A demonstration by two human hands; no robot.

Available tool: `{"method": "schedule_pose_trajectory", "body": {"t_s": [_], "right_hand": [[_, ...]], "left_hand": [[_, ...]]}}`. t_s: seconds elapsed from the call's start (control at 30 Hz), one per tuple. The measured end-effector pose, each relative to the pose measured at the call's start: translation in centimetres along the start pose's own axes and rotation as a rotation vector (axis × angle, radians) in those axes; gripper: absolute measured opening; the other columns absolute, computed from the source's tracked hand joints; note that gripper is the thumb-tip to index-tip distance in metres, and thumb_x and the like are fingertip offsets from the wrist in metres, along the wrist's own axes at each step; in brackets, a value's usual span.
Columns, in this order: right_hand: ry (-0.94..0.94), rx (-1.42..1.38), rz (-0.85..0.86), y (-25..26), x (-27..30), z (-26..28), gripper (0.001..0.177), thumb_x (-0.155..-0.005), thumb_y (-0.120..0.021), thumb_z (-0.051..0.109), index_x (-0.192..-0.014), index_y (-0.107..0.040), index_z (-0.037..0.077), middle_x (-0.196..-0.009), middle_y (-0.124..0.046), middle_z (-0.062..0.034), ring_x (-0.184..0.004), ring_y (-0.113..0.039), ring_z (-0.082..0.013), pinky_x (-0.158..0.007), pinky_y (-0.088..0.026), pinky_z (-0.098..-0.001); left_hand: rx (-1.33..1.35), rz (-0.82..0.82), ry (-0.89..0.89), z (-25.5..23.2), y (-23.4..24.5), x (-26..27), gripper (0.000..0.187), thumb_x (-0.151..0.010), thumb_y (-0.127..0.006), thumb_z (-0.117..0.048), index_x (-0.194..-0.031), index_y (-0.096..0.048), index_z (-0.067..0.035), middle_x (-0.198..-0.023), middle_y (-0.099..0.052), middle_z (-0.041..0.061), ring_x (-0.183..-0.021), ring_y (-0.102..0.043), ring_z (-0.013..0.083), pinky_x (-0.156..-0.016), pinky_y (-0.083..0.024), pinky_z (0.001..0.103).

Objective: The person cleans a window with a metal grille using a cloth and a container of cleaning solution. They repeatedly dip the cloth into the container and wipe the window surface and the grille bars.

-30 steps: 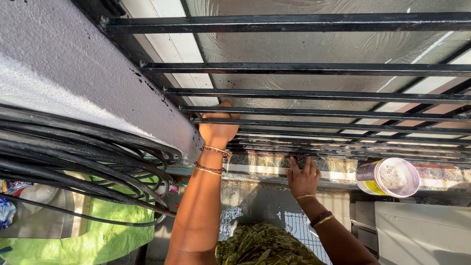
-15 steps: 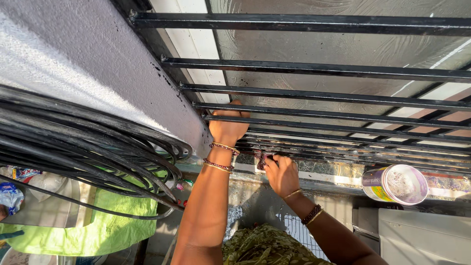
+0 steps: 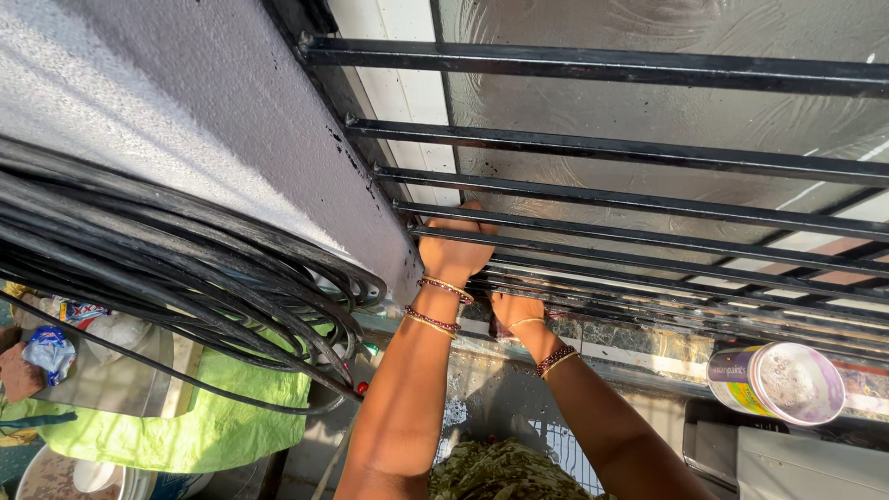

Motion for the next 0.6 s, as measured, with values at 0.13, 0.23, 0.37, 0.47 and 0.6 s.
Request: {"method": "schedule_pose_trajectory", "body": {"t_s": [0.13,0.23,0.37,0.47,0.6], "right_hand": [[0.395,-0.080,-0.020,1.3,2.5,1.9,0.034,-0.093,-0.059,0.035,-0.113,-0.070,0.010,-0.110,-0.072,-0.0154,-0.100,-0.068,-0.0366,-0.088,-0.053,-0.0508],[0.769,-0.015,-0.116,3.8,4.3,3.6,0.057,-0.087,-0.062,0.043,-0.126,-0.061,0.001,-0.124,-0.065,-0.0209,-0.116,-0.061,-0.0391,-0.096,-0.045,-0.0567],[0.371,-0.014,0.390,4.0,1.6,3.2,0.062,-0.094,-0.057,0.056,-0.135,-0.060,0.010,-0.131,-0.063,-0.0135,-0.122,-0.057,-0.0338,-0.104,-0.044,-0.0500],[0.550,0.138,0.117,2.7,0.0,3.5,0.067,-0.082,-0.057,0.061,-0.127,-0.064,0.013,-0.127,-0.065,-0.0124,-0.116,-0.060,-0.0362,-0.097,-0.047,-0.0558],[0.345,0.216,0.365,1.6,0.1,1.4,0.048,-0.104,-0.051,0.055,-0.121,-0.066,0.013,-0.114,-0.071,-0.0125,-0.102,-0.067,-0.0339,-0.087,-0.055,-0.0452]], "left_hand": [[-0.015,0.056,0.041,0.1,-0.1,-0.2,0.021,-0.081,-0.066,-0.034,-0.082,-0.069,-0.013,-0.072,-0.072,0.015,-0.067,-0.072,0.0382,-0.060,-0.059,0.048],[-0.021,0.060,0.040,0.2,0.0,-0.2,0.021,-0.082,-0.066,-0.035,-0.083,-0.069,-0.013,-0.074,-0.073,0.015,-0.067,-0.072,0.0384,-0.061,-0.058,0.049],[-0.016,0.058,0.040,0.1,-0.3,-0.1,0.022,-0.081,-0.066,-0.035,-0.084,-0.070,-0.014,-0.074,-0.073,0.015,-0.068,-0.072,0.0392,-0.060,-0.058,0.049],[0.006,0.042,0.033,0.1,-0.2,0.0,0.021,-0.080,-0.066,-0.033,-0.086,-0.070,-0.014,-0.075,-0.073,0.016,-0.068,-0.072,0.0395,-0.061,-0.058,0.050],[-0.025,0.021,-0.004,0.0,0.1,0.0,0.020,-0.084,-0.066,-0.032,-0.087,-0.070,-0.012,-0.076,-0.073,0.017,-0.069,-0.072,0.0400,-0.064,-0.058,0.050]]}}
Point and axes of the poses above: each hand's wrist, its own x-axis away from the middle knuckle, its own y-axis out of the back of the hand, z = x × y, the point moved 2 cm from there along -x, towards the middle knuckle
